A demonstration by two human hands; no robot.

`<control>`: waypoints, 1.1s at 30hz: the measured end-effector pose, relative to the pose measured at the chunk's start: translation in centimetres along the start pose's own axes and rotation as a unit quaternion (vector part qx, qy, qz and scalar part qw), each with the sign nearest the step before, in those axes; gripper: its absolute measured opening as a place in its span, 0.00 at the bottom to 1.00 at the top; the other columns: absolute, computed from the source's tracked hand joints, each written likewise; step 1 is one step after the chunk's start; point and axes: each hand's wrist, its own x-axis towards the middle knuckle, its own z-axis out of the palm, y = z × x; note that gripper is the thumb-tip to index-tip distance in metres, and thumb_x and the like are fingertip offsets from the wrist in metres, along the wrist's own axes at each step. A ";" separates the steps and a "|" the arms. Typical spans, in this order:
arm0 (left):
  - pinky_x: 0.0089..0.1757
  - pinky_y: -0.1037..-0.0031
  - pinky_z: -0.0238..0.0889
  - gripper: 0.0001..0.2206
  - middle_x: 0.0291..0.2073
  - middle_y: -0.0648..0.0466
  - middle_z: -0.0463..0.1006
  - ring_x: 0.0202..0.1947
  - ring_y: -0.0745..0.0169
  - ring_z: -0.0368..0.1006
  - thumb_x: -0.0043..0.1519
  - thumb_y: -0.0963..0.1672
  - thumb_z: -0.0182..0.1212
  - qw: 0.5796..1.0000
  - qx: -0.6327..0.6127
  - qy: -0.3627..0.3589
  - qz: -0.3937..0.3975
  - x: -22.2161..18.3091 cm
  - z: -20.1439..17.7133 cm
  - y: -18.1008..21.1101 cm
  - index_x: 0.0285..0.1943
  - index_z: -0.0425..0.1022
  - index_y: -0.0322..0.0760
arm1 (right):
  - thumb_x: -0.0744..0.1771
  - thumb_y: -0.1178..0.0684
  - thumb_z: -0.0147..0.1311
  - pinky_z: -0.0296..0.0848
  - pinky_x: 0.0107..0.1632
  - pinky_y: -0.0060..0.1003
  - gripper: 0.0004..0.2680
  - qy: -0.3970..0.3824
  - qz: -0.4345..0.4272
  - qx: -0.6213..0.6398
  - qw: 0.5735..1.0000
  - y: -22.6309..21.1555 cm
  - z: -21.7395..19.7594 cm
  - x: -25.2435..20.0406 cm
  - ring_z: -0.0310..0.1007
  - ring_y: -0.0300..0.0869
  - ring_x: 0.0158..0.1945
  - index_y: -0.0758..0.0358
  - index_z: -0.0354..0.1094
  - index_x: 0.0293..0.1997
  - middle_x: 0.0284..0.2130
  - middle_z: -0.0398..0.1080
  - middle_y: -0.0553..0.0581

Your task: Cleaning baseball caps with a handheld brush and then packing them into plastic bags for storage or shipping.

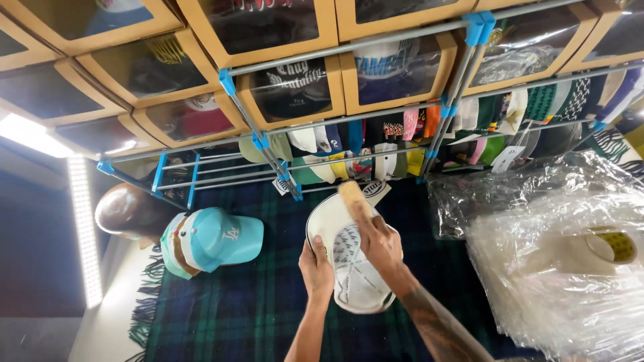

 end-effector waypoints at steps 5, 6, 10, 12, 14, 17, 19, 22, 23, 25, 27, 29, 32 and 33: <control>0.40 0.66 0.74 0.21 0.43 0.50 0.84 0.43 0.53 0.82 0.70 0.52 0.46 0.980 0.029 0.042 0.193 0.8 -1.0 -2.5 0.58 0.76 0.37 | 0.69 0.45 0.48 0.78 0.40 0.43 0.24 0.074 0.445 0.204 0.869 -0.8 -2.8 2.1 0.79 0.48 0.50 0.55 0.48 0.76 0.71 0.60 0.59; 0.54 0.61 0.61 0.14 0.49 0.52 0.83 0.53 0.54 0.78 0.69 0.47 0.50 0.958 0.015 0.007 0.286 1.0 -1.2 -3.1 0.58 0.77 0.41 | 0.68 0.34 0.41 0.72 0.32 0.40 0.23 0.042 0.550 0.302 0.778 -1.3 -4.7 3.1 0.72 0.46 0.36 0.61 0.61 0.63 0.50 0.65 0.60; 0.66 0.52 0.49 0.13 0.47 0.56 0.84 0.63 0.49 0.69 0.67 0.36 0.52 0.890 0.013 -0.064 0.452 0.2 -3.0 -1.0 0.50 0.84 0.41 | 0.67 0.41 0.52 0.61 0.20 0.25 0.24 -0.084 0.538 0.587 0.598 -0.2 -6.6 2.1 0.61 0.36 0.26 0.65 0.58 0.68 0.41 0.68 0.65; 0.64 0.50 0.52 0.14 0.52 0.54 0.78 0.65 0.47 0.63 0.65 0.36 0.56 0.894 -0.018 -0.072 0.442 -0.3 -3.1 -1.1 0.50 0.84 0.45 | 0.65 0.49 0.56 0.64 0.21 0.26 0.25 -0.070 0.522 0.594 0.608 -0.3 -5.7 0.7 0.61 0.37 0.25 0.57 0.54 0.72 0.41 0.67 0.65; 0.63 0.48 0.55 0.15 0.57 0.53 0.72 0.67 0.45 0.57 0.63 0.36 0.59 0.896 -0.048 -0.074 0.435 -0.4 -3.5 -1.6 0.50 0.85 0.49 | 0.64 0.56 0.59 0.66 0.22 0.27 0.30 -0.059 0.501 0.603 0.619 -1.5 -5.1 -0.5 0.62 0.37 0.25 0.49 0.50 0.76 0.41 0.65 0.64; 0.65 0.45 0.53 0.15 0.57 0.51 0.69 0.67 0.42 0.57 0.57 0.37 0.54 0.919 -0.132 -0.057 0.367 -0.4 -3.7 -2.5 0.38 0.87 0.49 | 0.60 0.47 0.60 0.72 0.31 0.33 0.36 -0.078 0.517 0.530 0.668 -4.8 -4.7 -2.5 0.70 0.44 0.36 0.36 0.43 0.77 0.47 0.73 0.64; 0.70 0.45 0.43 0.12 0.60 0.51 0.67 0.69 0.45 0.55 0.58 0.41 0.55 0.910 -0.188 -0.016 0.369 -0.2 -3.4 -2.5 0.34 0.87 0.50 | 0.65 0.48 0.54 0.62 0.23 0.32 0.28 0.017 0.548 0.571 0.611 -7.0 -3.7 -3.7 0.57 0.39 0.20 0.45 0.48 0.76 0.43 0.64 0.60; 0.71 0.39 0.39 0.18 0.65 0.49 0.63 0.75 0.36 0.47 0.53 0.34 0.54 0.912 -0.180 -0.004 0.368 -1.5 -3.0 -2.1 0.36 0.86 0.51 | 0.68 0.55 0.50 0.64 0.24 0.31 0.26 0.077 0.576 0.589 0.562 -6.7 -1.3 -6.0 0.61 0.41 0.22 0.39 0.49 0.77 0.44 0.67 0.62; 0.71 0.39 0.39 0.18 0.65 0.49 0.63 0.75 0.36 0.47 0.53 0.34 0.54 0.913 -0.181 -0.003 0.366 -2.1 -3.3 -2.2 0.36 0.86 0.51 | 0.68 0.55 0.50 0.64 0.24 0.31 0.26 0.076 0.577 0.588 0.562 -6.7 -1.3 -6.5 0.61 0.41 0.22 0.39 0.49 0.77 0.44 0.67 0.62; 0.72 0.36 0.29 0.15 0.69 0.47 0.56 0.77 0.32 0.39 0.53 0.36 0.53 0.913 -0.175 -0.027 0.367 -2.8 -3.5 -1.9 0.37 0.84 0.49 | 0.67 0.54 0.51 0.64 0.23 0.32 0.27 0.104 0.545 0.568 0.608 -6.4 -1.2 -6.8 0.61 0.41 0.20 0.40 0.48 0.77 0.39 0.66 0.63; 0.70 0.36 0.29 0.10 0.71 0.47 0.56 0.79 0.33 0.36 0.59 0.45 0.52 0.913 -0.224 -0.050 0.338 -2.6 -3.6 -2.1 0.40 0.82 0.45 | 0.67 0.54 0.51 0.62 0.22 0.33 0.28 0.100 0.535 0.555 0.629 -7.2 -1.4 -7.3 0.62 0.41 0.20 0.41 0.45 0.78 0.35 0.66 0.62; 0.69 0.35 0.30 0.16 0.72 0.46 0.55 0.80 0.35 0.33 0.66 0.53 0.51 0.908 -0.272 -0.070 0.310 -2.4 -3.4 -2.2 0.42 0.80 0.41 | 0.68 0.55 0.50 0.60 0.21 0.34 0.28 0.092 0.523 0.542 0.651 -8.2 -1.7 -7.6 0.62 0.42 0.19 0.42 0.42 0.78 0.30 0.65 0.62; 0.69 0.52 0.36 0.23 0.65 0.49 0.65 0.79 0.50 0.45 0.68 0.47 0.40 0.869 -0.472 -0.043 0.143 -2.0 -3.0 -1.7 0.24 0.79 0.38 | 0.66 0.58 0.51 0.67 0.25 0.39 0.31 0.089 0.554 0.505 0.655 -9.8 -2.4 -7.0 0.69 0.51 0.25 0.40 0.40 0.79 0.44 0.67 0.69; 0.63 0.58 0.50 0.12 0.68 0.48 0.62 0.73 0.52 0.53 0.60 0.48 0.53 0.879 -0.460 -0.034 0.126 -2.0 -3.0 -1.4 0.48 0.68 0.38 | 0.66 0.55 0.51 0.70 0.26 0.39 0.31 0.075 0.551 0.474 0.682 -10.2 -2.8 -6.6 0.71 0.51 0.26 0.40 0.39 0.79 0.45 0.70 0.67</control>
